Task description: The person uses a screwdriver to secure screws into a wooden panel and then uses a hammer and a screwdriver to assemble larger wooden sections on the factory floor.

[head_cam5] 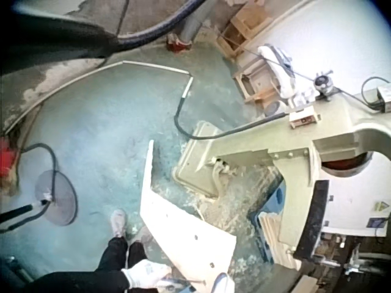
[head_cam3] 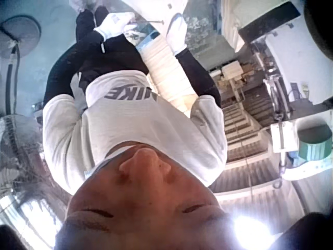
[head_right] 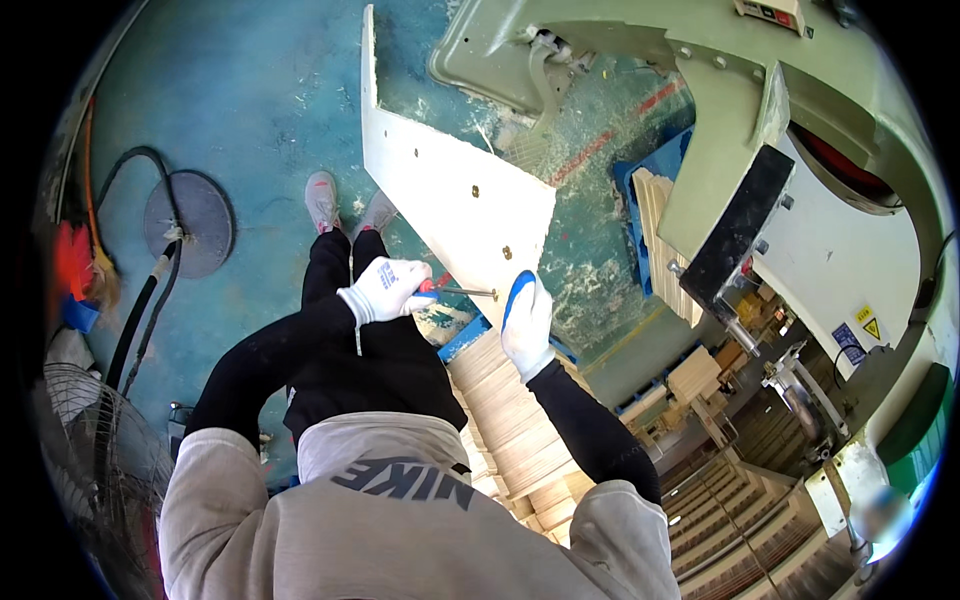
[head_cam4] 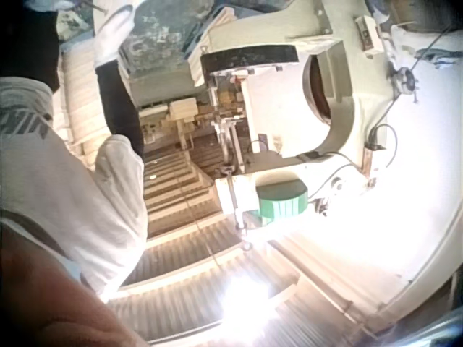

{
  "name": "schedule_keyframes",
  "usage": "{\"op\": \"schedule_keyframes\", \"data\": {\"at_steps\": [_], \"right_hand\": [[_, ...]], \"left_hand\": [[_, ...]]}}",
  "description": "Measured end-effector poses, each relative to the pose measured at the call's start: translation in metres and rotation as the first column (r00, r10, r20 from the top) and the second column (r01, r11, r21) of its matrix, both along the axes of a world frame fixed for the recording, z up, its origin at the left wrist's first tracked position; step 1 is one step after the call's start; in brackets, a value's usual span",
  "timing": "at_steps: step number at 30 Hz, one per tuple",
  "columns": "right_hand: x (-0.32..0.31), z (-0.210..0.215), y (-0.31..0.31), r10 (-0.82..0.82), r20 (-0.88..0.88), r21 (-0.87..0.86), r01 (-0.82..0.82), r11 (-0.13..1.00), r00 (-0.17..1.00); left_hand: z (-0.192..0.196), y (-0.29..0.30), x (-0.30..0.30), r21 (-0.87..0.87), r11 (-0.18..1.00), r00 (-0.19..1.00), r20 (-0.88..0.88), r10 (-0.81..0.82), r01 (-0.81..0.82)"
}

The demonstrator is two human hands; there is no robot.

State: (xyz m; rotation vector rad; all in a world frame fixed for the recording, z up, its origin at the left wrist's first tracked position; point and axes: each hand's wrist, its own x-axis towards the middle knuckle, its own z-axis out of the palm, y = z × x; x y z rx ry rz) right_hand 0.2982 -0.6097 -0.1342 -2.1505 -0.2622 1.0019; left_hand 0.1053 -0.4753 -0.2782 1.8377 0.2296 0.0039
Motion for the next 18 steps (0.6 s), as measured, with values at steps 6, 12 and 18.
{"op": "schedule_keyframes", "data": {"at_steps": [6,12,18], "right_hand": [[-0.021,0.008,-0.010,0.107,0.167,-0.104,-0.090,0.990,0.980],[-0.032,0.042,0.026,0.189,0.110,-0.214,-0.162,0.963,0.976],[-0.049,0.040,0.019,0.310,0.237,-0.330,-0.224,0.917,0.921]], "left_hand": [[0.050,-0.026,-0.035,-0.213,0.975,0.962,-0.275,0.000,-0.061],[0.018,-0.036,-0.023,-0.275,0.960,0.978,-0.209,-0.001,-0.058],[-0.002,-0.087,0.008,-0.527,0.826,0.978,-0.064,0.196,-0.200]]}}
